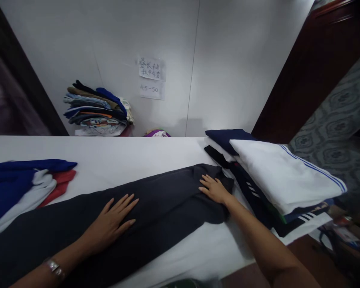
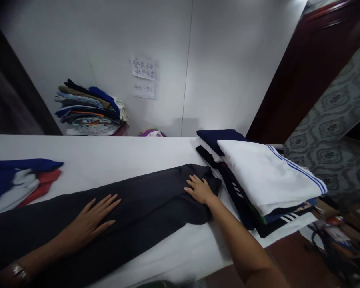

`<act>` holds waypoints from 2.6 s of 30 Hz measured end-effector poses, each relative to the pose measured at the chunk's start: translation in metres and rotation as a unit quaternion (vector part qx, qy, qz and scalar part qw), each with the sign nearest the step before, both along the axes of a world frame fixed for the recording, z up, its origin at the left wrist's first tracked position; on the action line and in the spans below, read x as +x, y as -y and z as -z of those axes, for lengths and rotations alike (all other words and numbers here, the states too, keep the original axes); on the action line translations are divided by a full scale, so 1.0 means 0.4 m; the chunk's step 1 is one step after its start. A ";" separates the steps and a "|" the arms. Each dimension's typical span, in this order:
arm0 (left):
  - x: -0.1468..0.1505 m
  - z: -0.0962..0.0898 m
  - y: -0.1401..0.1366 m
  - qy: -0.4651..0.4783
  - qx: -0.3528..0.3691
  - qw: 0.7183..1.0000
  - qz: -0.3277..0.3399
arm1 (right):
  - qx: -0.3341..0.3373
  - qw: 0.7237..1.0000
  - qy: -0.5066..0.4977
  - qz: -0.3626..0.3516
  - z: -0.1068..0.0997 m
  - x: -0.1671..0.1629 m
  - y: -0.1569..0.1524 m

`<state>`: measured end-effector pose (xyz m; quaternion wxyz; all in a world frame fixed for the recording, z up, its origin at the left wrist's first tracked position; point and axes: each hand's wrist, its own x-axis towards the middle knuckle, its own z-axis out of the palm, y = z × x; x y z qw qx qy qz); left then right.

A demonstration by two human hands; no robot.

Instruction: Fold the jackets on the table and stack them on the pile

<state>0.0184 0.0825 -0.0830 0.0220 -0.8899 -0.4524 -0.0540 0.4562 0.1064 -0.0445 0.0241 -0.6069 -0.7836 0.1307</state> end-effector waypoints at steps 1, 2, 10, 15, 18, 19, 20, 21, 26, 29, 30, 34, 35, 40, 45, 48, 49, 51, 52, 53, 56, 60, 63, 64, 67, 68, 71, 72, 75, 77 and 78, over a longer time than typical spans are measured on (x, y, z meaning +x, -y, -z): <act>-0.001 0.002 0.001 0.000 -0.002 1.000 0.003 | 0.009 1.000 0.000 0.009 0.011 0.002 0.017; -0.002 0.003 0.001 0.001 -0.002 1.000 0.005 | 0.016 1.000 0.001 0.018 0.019 0.001 0.029; -0.001 0.013 0.001 0.012 0.000 1.000 -0.001 | 0.013 0.999 -0.006 0.038 -0.008 -0.018 0.018; 0.009 -0.004 0.003 0.013 -0.032 0.999 -0.015 | 0.039 0.998 -0.013 0.053 -0.045 -0.055 -0.042; 0.019 -0.017 0.007 0.009 -0.046 0.999 -0.022 | 0.035 0.998 -0.008 0.056 -0.010 -0.076 -0.070; 0.022 -0.020 0.009 0.008 -0.048 0.999 -0.024 | 0.027 0.998 -0.004 0.057 0.007 -0.079 -0.075; 0.024 -0.022 0.010 0.007 -0.048 0.998 -0.025 | 0.023 0.998 -0.002 0.058 0.023 -0.080 -0.077; 0.026 -0.022 0.011 0.008 -0.046 0.999 -0.025 | 0.024 0.998 -0.002 0.058 0.036 -0.079 -0.079; 0.035 -0.023 0.012 0.021 -0.031 0.999 -0.024 | 0.005 0.998 -0.026 0.058 0.015 -0.064 -0.083; 0.043 -0.036 0.021 0.023 -0.052 0.998 -0.027 | 0.014 0.997 -0.031 0.070 -0.021 -0.070 -0.070; 0.047 -0.041 0.026 0.024 -0.060 0.997 -0.029 | 0.041 0.997 -0.023 0.066 -0.023 -0.075 -0.060; 0.059 -0.063 0.048 0.041 -0.080 0.995 -0.034 | 0.105 0.993 0.050 0.037 0.037 -0.087 -0.014; 0.062 -0.066 0.052 0.046 -0.083 0.995 -0.034 | 0.115 0.990 0.067 0.038 0.061 -0.085 -0.007; 0.068 -0.070 0.073 0.073 -0.081 0.993 -0.050 | 0.142 0.984 0.111 0.011 0.144 -0.053 -0.009; 0.043 -0.076 0.161 0.104 -0.049 0.982 -0.149 | 0.162 0.980 0.117 -0.016 0.172 -0.021 -0.026; 0.000 -0.084 0.241 0.119 -0.013 0.970 -0.212 | 0.176 0.978 0.108 -0.003 0.186 -0.011 -0.031; -0.020 -0.087 0.266 0.126 0.003 0.964 -0.233 | 0.174 0.979 0.108 -0.009 0.190 -0.008 -0.034; -0.064 -0.092 0.308 0.138 0.039 0.950 -0.277 | 0.168 0.980 0.104 -0.024 0.195 0.000 -0.041; -0.087 -0.095 0.325 0.144 0.058 0.941 -0.301 | 0.165 0.981 0.098 -0.026 0.195 0.004 -0.045; -0.110 -0.098 0.339 0.150 0.075 0.930 -0.328 | 0.161 0.983 0.089 -0.026 0.194 0.008 -0.050; -0.162 -0.108 0.368 0.173 0.100 0.890 -0.409 | 0.158 0.986 0.048 0.006 0.177 0.002 -0.059; -0.182 -0.123 0.378 0.211 0.069 0.843 -0.490 | 0.191 0.981 -0.039 0.000 0.109 -0.072 -0.036; -0.182 -0.129 0.369 0.206 0.061 0.829 -0.516 | 0.219 0.969 -0.099 -0.065 0.043 -0.176 0.002; -0.184 -0.130 0.364 0.199 0.070 0.828 -0.520 | 0.224 0.964 -0.111 -0.089 0.026 -0.213 0.014; -0.194 -0.129 0.350 0.176 0.108 0.824 -0.527 | 0.223 0.957 -0.110 -0.150 0.009 -0.310 0.041; -0.197 -0.129 0.346 0.174 0.117 0.822 -0.529 | 0.215 0.958 -0.095 -0.166 0.015 -0.335 0.047; -0.205 -0.130 0.339 0.198 0.104 0.812 -0.539 | 0.188 0.962 -0.031 -0.198 0.057 -0.383 0.059; -0.206 -0.131 0.337 0.210 0.089 0.808 -0.543 | 0.184 0.962 -0.012 -0.203 0.072 -0.392 0.062; -0.208 -0.137 0.329 0.228 0.047 0.800 -0.553 | 0.184 0.961 0.013 -0.208 0.098 -0.403 0.067; -0.211 -0.143 0.320 0.231 0.036 0.797 -0.557 | 0.177 0.962 0.012 -0.205 0.095 -0.404 0.069; -0.212 -0.147 0.315 0.235 0.032 0.795 -0.558 | 0.171 0.964 0.010 -0.203 0.088 -0.405 0.071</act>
